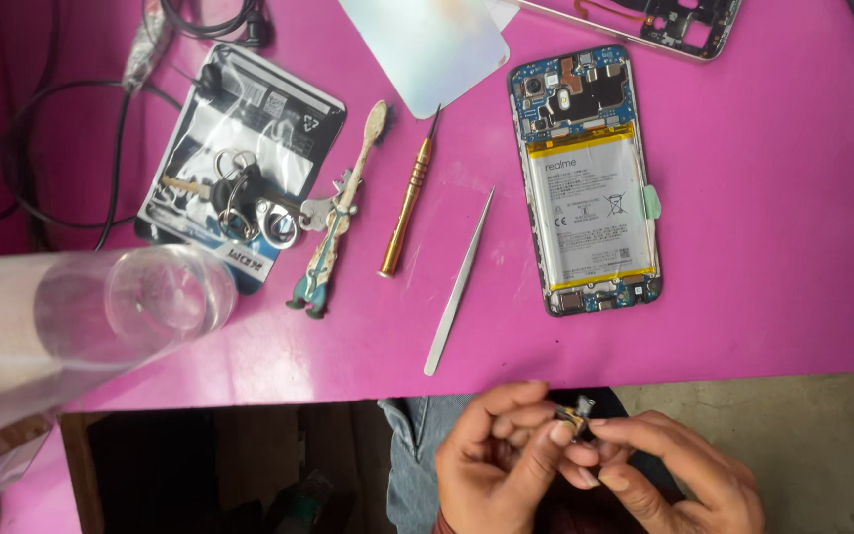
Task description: The person is repairing a disassembled smartphone on a pink workbench. They use tweezers to carefully remove a small circuit board from the bottom of the phone's chassis, then place it on the table. The person then picks up a new battery and positions it over the phone's internal cavity, preparing to install it.
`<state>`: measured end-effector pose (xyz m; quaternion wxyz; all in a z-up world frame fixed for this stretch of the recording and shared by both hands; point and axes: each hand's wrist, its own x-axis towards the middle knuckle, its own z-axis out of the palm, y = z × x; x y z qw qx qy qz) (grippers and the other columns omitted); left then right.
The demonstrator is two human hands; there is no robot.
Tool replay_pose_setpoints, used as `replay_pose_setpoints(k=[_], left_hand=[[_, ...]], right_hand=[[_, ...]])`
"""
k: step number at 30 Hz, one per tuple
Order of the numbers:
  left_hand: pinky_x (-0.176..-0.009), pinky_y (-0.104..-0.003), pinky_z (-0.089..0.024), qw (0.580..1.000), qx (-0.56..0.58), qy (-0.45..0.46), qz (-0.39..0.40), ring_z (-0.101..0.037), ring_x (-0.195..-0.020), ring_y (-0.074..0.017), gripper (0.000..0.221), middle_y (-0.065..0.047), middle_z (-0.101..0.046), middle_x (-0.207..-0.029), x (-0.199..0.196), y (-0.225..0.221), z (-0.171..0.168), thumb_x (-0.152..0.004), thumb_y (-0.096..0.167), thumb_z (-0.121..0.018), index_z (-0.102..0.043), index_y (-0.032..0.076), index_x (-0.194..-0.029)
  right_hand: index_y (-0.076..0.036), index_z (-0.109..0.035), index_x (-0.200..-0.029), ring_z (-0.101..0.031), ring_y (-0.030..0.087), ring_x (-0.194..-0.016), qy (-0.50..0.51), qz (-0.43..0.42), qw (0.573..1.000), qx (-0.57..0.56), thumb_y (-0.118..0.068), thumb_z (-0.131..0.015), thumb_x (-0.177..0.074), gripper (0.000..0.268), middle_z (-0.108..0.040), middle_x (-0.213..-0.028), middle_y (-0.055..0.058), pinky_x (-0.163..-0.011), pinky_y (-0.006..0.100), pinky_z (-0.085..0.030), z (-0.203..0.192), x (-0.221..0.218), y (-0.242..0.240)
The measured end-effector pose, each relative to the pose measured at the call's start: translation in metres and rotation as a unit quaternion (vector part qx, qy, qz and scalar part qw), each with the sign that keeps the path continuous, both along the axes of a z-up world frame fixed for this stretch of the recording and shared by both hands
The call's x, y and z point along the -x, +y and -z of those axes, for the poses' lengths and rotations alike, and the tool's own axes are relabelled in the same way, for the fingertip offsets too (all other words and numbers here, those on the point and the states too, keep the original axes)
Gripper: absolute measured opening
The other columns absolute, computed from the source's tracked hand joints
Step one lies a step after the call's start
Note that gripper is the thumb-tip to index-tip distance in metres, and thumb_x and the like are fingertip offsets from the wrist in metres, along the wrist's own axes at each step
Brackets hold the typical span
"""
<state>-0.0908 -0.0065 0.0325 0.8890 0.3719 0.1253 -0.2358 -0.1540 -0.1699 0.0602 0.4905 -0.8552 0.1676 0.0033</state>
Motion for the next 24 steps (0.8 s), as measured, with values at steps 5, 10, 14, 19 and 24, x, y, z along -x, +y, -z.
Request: replay_pose_setpoints(k=[5,10,14,19,24], left_hand=[[-0.068,-0.032,-0.069,0.978,-0.142,-0.154,0.023,-0.080,-0.080,-0.0213,0.014,-0.020,-0.080,-0.090,-0.021,0.005,-0.004,-0.094,-0.011,-0.073,-0.072,-0.009,-0.107],[-0.069,-0.027,-0.067,0.931,-0.268,-0.248,0.026,-0.081,-0.077,-0.0172,0.009,-0.016,-0.080,-0.087,-0.042,0.005,-0.016,-0.089,-0.007,-0.075,-0.075,-0.005,-0.098],[-0.062,-0.026,-0.066,0.929,-0.298,-0.208,0.066,-0.082,-0.072,-0.0168,0.010,-0.014,-0.081,-0.083,-0.045,0.001,-0.017,-0.086,-0.002,-0.080,-0.077,-0.001,-0.095],[-0.076,-0.029,-0.066,0.875,-0.364,-0.317,0.033,-0.080,-0.085,-0.0178,0.010,-0.012,-0.077,-0.083,-0.049,-0.007,-0.024,-0.086,0.001,-0.077,-0.073,0.002,-0.094],[-0.067,-0.031,-0.067,0.968,-0.213,-0.120,0.064,-0.080,-0.077,-0.0190,0.017,-0.018,-0.080,-0.087,-0.032,-0.012,-0.021,-0.090,-0.005,-0.074,-0.074,-0.007,-0.107]], right_hand=[[0.003,-0.073,-0.105,-0.077,0.019,-0.094,0.026,0.078,0.982,-0.171,-0.008,-0.073,-0.088,0.020,-0.076,-0.095,0.012,-0.082,0.033,-0.063,0.003,-0.021,0.006],[0.004,-0.074,-0.102,-0.077,0.019,-0.095,0.037,0.087,0.982,-0.162,-0.003,-0.073,-0.088,0.016,-0.075,-0.100,0.013,-0.083,0.032,-0.064,0.008,-0.026,0.006],[0.002,-0.076,-0.103,-0.078,0.017,-0.097,0.041,0.026,0.990,-0.134,-0.004,-0.076,-0.092,0.012,-0.074,-0.101,0.011,-0.085,0.029,-0.062,0.010,-0.016,-0.007],[0.003,-0.075,-0.103,-0.080,0.018,-0.091,0.079,0.044,0.971,-0.222,-0.002,-0.077,-0.090,0.014,-0.076,-0.095,0.013,-0.079,0.031,-0.067,0.015,-0.013,-0.017],[0.009,-0.071,-0.107,-0.083,0.024,-0.082,0.108,0.103,0.945,-0.291,0.001,-0.071,-0.094,0.015,-0.075,-0.092,0.019,-0.069,0.033,-0.066,0.010,-0.007,-0.026]])
